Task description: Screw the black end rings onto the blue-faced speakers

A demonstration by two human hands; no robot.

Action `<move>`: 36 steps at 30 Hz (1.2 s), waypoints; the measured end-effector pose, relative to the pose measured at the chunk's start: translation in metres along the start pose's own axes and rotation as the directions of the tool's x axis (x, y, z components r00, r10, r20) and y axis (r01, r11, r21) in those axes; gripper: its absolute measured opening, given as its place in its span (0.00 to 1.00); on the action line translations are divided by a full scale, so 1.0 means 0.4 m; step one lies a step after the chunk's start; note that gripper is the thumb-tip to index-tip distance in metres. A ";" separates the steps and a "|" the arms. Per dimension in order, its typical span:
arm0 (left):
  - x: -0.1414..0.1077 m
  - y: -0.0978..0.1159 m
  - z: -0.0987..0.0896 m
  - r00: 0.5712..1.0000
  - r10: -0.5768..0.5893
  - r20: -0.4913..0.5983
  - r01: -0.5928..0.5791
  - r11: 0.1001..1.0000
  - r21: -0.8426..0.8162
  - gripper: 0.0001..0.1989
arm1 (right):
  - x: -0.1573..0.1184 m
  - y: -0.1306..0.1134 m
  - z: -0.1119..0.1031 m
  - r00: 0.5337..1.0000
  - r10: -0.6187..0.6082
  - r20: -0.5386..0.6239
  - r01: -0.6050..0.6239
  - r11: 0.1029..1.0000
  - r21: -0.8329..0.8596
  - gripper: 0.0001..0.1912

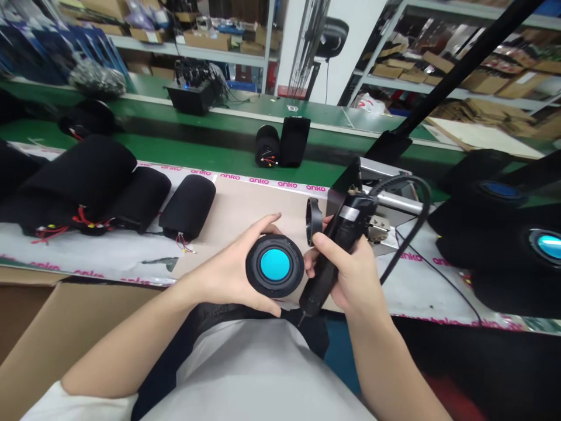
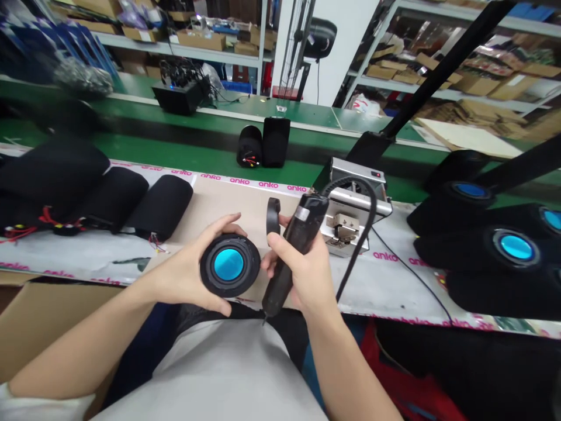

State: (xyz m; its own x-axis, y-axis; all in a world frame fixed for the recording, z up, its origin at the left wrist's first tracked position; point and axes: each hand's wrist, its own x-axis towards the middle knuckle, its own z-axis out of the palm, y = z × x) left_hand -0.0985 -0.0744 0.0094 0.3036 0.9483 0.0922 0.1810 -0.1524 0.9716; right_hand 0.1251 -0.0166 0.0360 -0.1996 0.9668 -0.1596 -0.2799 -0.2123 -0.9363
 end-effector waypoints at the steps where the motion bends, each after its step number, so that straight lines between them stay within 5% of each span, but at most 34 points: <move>1: 0.010 0.006 0.000 1.000 0.006 -0.004 -0.006 1.000 0.024 0.71 | 0.007 0.006 0.003 1.000 0.007 -0.004 -0.007 1.000 0.019 0.34; 8: 0.036 0.045 0.010 0.998 -0.038 0.056 0.036 0.999 0.028 0.60 | 0.025 0.017 0.005 0.999 0.036 0.013 -0.037 0.997 0.074 0.33; 13: 0.038 0.036 0.026 0.990 0.139 0.001 -0.139 0.990 0.016 0.46 | 0.026 0.023 0.002 0.996 0.064 0.063 -0.069 0.994 0.081 0.30; 21: 0.043 -0.009 0.034 0.906 0.420 -0.049 -0.396 0.884 0.248 0.47 | 0.026 0.021 -0.002 0.993 0.051 0.102 -0.058 0.996 0.066 0.29; 36: 0.033 -0.035 0.045 0.908 0.411 -0.077 -0.390 0.899 0.200 0.53 | 0.063 -0.069 0.010 0.976 0.002 0.218 0.100 0.887 -0.452 0.33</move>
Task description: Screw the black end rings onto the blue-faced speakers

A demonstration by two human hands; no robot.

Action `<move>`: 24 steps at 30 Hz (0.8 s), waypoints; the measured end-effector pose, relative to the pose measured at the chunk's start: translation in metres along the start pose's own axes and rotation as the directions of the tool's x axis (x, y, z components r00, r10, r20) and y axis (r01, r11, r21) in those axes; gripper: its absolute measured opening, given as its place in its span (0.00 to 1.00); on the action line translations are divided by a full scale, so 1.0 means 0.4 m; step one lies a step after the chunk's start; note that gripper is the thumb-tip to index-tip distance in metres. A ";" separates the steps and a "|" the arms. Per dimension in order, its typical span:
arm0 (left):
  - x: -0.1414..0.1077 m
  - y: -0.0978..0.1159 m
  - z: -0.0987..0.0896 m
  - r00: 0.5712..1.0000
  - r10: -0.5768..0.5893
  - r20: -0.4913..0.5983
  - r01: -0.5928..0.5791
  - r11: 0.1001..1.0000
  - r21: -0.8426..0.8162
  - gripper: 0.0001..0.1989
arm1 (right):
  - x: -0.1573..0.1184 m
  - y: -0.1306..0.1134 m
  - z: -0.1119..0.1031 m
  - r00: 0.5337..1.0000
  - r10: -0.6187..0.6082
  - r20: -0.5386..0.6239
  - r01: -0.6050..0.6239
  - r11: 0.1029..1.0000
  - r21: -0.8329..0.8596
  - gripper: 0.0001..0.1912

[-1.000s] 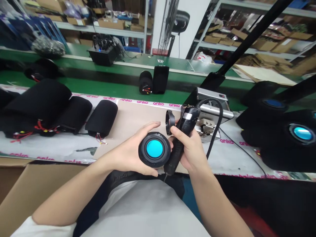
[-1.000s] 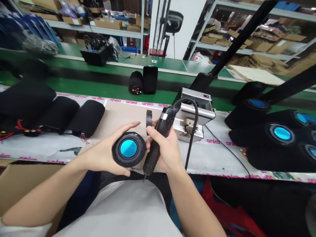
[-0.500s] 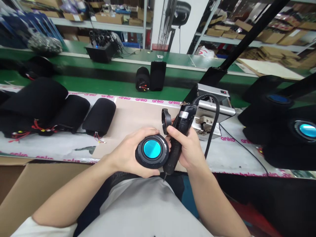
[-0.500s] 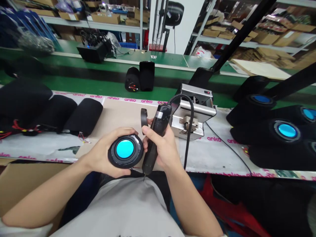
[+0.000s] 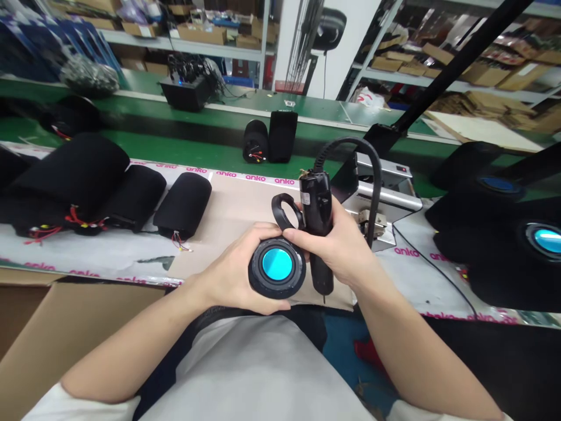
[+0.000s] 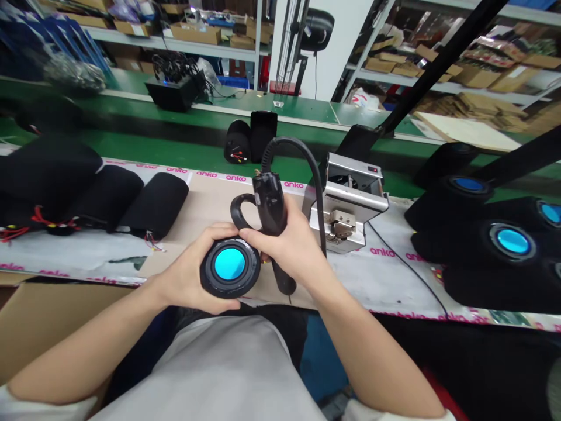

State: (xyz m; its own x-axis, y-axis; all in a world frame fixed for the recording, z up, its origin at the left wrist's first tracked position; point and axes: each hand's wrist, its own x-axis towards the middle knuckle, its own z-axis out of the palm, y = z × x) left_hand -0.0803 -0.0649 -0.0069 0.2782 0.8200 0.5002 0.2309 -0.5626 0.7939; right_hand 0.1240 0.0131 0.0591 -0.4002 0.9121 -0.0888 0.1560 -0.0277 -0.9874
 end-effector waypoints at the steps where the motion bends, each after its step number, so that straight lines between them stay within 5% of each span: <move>1: -0.001 0.001 0.001 1.000 -0.010 0.000 0.010 1.000 -0.006 0.53 | 0.001 -0.002 -0.002 1.000 0.015 0.016 -0.015 1.000 -0.001 0.33; 4: -0.005 0.003 0.005 0.999 -0.029 -0.013 0.029 1.000 -0.011 0.54 | 0.006 -0.005 -0.005 1.000 0.007 0.029 -0.005 0.997 -0.080 0.32; 8: -0.008 0.004 0.006 0.999 -0.025 -0.027 0.025 1.000 -0.003 0.54 | 0.009 -0.009 -0.009 0.987 -0.148 -0.055 0.122 0.934 -0.336 0.28; 14: 0.000 -0.003 0.006 0.998 -0.063 -0.023 0.063 0.998 -0.017 0.51 | -0.035 -0.059 -0.034 0.966 -0.214 -0.146 0.168 0.947 -0.275 0.34; 17: 0.003 -0.004 0.016 0.991 -0.125 -0.050 0.117 0.984 -0.137 0.49 | -0.077 -0.081 -0.040 0.972 -0.232 -0.041 0.207 0.925 -0.318 0.35; 24: -0.013 -0.004 0.042 0.965 -0.214 -0.153 0.168 0.949 -0.268 0.58 | -0.111 -0.076 -0.035 0.974 -0.068 0.216 0.171 0.845 -0.506 0.38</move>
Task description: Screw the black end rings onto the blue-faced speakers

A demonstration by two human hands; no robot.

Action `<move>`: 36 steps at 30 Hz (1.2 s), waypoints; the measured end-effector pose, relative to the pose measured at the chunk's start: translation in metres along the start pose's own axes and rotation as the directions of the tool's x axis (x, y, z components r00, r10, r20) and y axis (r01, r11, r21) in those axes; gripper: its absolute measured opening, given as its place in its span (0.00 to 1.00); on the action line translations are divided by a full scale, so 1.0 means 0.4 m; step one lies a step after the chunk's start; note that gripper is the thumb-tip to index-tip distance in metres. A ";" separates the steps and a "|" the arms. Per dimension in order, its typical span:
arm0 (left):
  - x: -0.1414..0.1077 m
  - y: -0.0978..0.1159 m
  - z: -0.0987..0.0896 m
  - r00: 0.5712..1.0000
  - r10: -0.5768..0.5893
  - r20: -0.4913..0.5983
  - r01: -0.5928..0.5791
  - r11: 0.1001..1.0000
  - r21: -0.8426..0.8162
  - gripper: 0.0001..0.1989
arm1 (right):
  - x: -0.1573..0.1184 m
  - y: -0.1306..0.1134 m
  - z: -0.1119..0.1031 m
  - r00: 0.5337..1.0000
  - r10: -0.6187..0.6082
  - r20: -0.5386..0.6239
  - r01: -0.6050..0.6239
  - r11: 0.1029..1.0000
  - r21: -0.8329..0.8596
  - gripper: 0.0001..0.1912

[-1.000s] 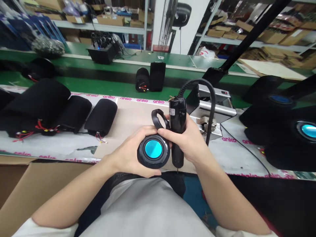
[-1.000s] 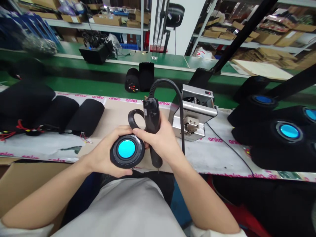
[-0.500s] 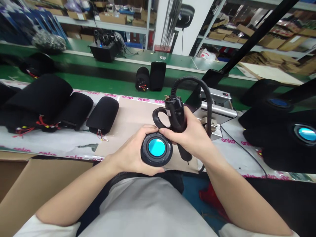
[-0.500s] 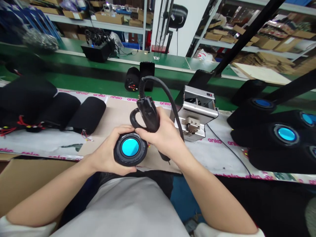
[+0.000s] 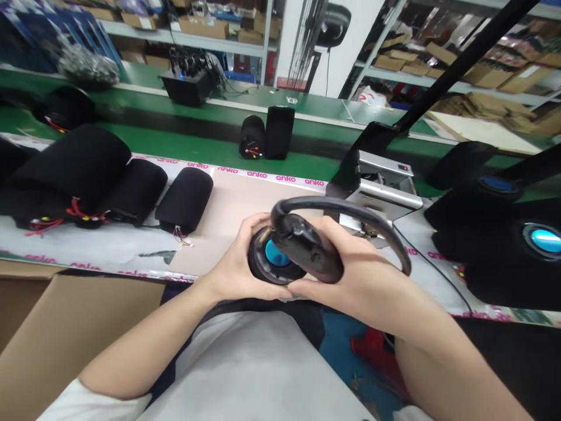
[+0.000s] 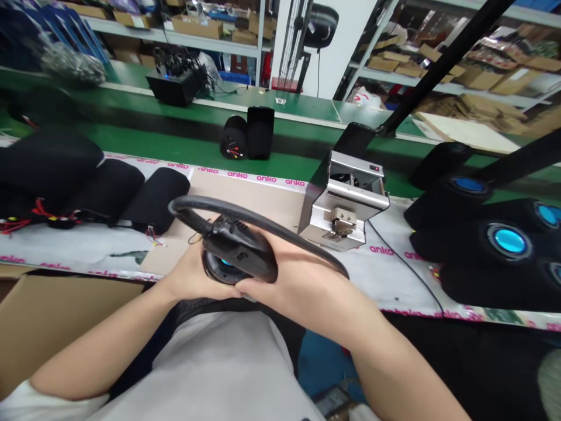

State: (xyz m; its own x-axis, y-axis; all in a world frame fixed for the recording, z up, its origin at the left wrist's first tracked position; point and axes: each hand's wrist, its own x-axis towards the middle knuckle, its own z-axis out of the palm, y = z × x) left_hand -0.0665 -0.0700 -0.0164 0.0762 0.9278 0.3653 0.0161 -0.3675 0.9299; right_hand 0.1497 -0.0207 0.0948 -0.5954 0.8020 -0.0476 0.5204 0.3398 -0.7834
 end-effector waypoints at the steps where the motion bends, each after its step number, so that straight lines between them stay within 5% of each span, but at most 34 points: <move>1: -0.002 -0.001 0.000 1.000 -0.006 -0.008 0.006 1.000 0.003 0.59 | 0.002 0.004 -0.001 1.000 -0.005 0.015 0.005 1.000 0.007 0.40; 11: 0.002 0.009 0.002 1.000 -0.028 -0.007 0.028 1.000 -0.005 0.54 | -0.003 0.050 0.028 0.993 -0.002 -0.121 0.028 0.976 0.215 0.41; 17: -0.003 0.010 0.016 0.997 -0.068 -0.039 0.066 0.997 -0.040 0.53 | -0.009 0.029 0.039 0.987 0.026 -0.159 -0.003 0.989 0.146 0.43; 23: -0.007 0.018 0.022 0.996 -0.087 -0.027 0.083 0.987 -0.138 0.53 | -0.015 0.008 0.043 0.982 0.098 -0.162 -0.099 0.995 0.001 0.33; 29: -0.013 0.007 0.029 0.994 -0.109 -0.014 0.106 0.982 -0.155 0.54 | -0.012 0.008 0.019 0.991 -0.085 -0.100 0.069 0.986 -0.150 0.33; 36: -0.019 -0.008 0.031 0.998 -0.065 -0.026 0.061 0.989 -0.135 0.55 | -0.031 0.003 0.045 0.991 -0.020 -0.132 -0.002 0.985 -0.171 0.33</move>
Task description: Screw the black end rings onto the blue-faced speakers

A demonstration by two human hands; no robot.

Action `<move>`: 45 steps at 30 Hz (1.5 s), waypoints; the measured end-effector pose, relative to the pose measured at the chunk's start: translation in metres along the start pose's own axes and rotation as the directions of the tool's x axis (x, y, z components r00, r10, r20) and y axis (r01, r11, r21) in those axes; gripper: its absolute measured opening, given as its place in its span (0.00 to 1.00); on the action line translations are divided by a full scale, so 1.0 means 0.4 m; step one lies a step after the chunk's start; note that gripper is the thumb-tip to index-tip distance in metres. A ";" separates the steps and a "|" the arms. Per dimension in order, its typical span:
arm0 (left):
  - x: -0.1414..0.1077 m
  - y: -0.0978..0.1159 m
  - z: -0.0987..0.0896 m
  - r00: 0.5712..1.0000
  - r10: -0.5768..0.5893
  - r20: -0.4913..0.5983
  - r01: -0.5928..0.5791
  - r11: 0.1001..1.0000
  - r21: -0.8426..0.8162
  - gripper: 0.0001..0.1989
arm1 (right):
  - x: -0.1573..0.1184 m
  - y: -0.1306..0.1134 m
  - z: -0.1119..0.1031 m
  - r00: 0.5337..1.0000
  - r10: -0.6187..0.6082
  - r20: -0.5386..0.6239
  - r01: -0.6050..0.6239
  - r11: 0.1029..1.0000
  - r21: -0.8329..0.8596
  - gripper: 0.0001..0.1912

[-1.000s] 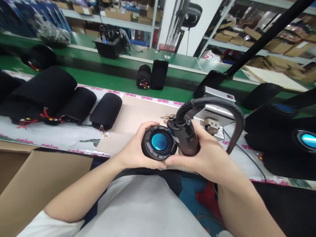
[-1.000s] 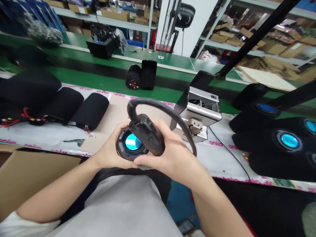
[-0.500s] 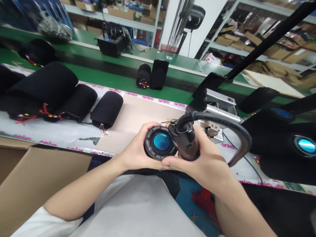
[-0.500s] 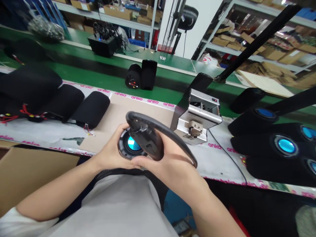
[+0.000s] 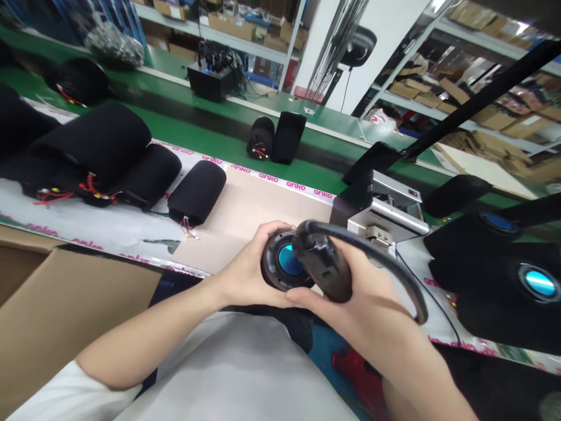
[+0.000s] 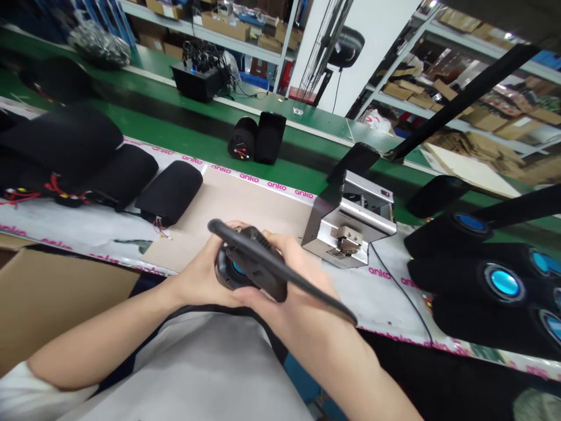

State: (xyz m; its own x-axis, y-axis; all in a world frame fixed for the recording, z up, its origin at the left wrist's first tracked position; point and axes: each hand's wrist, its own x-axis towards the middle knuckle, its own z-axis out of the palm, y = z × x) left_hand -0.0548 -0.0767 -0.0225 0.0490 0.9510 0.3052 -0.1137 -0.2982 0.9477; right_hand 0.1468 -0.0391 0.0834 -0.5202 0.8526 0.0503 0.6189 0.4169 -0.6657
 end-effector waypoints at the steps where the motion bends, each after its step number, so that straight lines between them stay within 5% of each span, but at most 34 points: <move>1: -0.001 -0.001 0.000 1.000 0.003 0.004 -0.003 1.000 0.001 0.55 | -0.006 0.001 0.008 1.000 0.004 -0.029 -0.004 1.000 -0.002 0.32; 6: -0.002 -0.001 -0.002 0.999 -0.022 0.023 0.022 1.000 -0.003 0.53 | -0.004 0.011 0.009 0.999 -0.037 0.022 0.035 0.996 0.083 0.30; 11: -0.003 0.006 -0.001 1.000 0.011 0.010 -0.012 0.998 0.058 0.54 | 0.040 -0.008 -0.042 0.977 -0.166 0.131 0.168 0.986 -0.006 0.31; 17: 0.000 0.005 -0.007 0.996 0.084 -0.031 -0.081 0.993 0.086 0.59 | 0.071 -0.019 -0.062 0.966 -0.068 0.250 0.040 0.992 0.116 0.32; 22: 0.001 0.009 -0.003 0.989 0.124 -0.084 -0.111 0.984 0.143 0.51 | 0.052 0.023 -0.052 0.990 0.035 0.136 -0.073 0.954 0.291 0.38; 25: -0.005 0.017 -0.001 0.986 0.129 -0.102 -0.109 0.977 0.183 0.44 | 0.038 0.078 -0.082 0.976 0.188 -0.114 -0.065 0.740 0.669 0.25; 28: -0.003 0.019 -0.008 0.977 0.174 -0.121 -0.141 0.959 0.244 0.42 | 0.026 0.145 -0.141 0.812 0.339 -0.476 0.262 0.516 0.815 0.27; 32: 0.049 -0.006 0.003 0.962 0.234 -0.137 -0.184 0.935 0.305 0.40 | 0.025 0.199 -0.210 0.516 0.394 -0.761 0.598 0.471 0.649 0.35; 34: 0.093 -0.025 0.029 0.958 0.262 -0.114 -0.213 0.920 0.330 0.40 | 0.038 0.203 -0.223 0.464 0.348 -0.815 0.675 0.456 0.579 0.34; 38: 0.168 -0.054 0.091 0.963 0.270 -0.009 -0.250 0.901 0.354 0.41 | 0.095 0.205 -0.211 0.528 0.246 -0.813 0.617 0.546 0.566 0.27; 45: 0.190 -0.057 0.106 0.966 0.257 0.031 -0.253 0.910 0.328 0.43 | 0.201 0.260 -0.174 0.609 0.091 -0.788 0.580 0.626 0.521 0.41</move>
State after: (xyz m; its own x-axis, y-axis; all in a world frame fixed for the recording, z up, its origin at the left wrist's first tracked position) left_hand -0.0064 -0.0010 -0.0170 0.0485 0.8395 0.5413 0.2101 -0.5383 0.8161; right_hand 0.2104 0.0945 0.0702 0.2026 0.8055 0.5568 -0.2210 0.5915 -0.7754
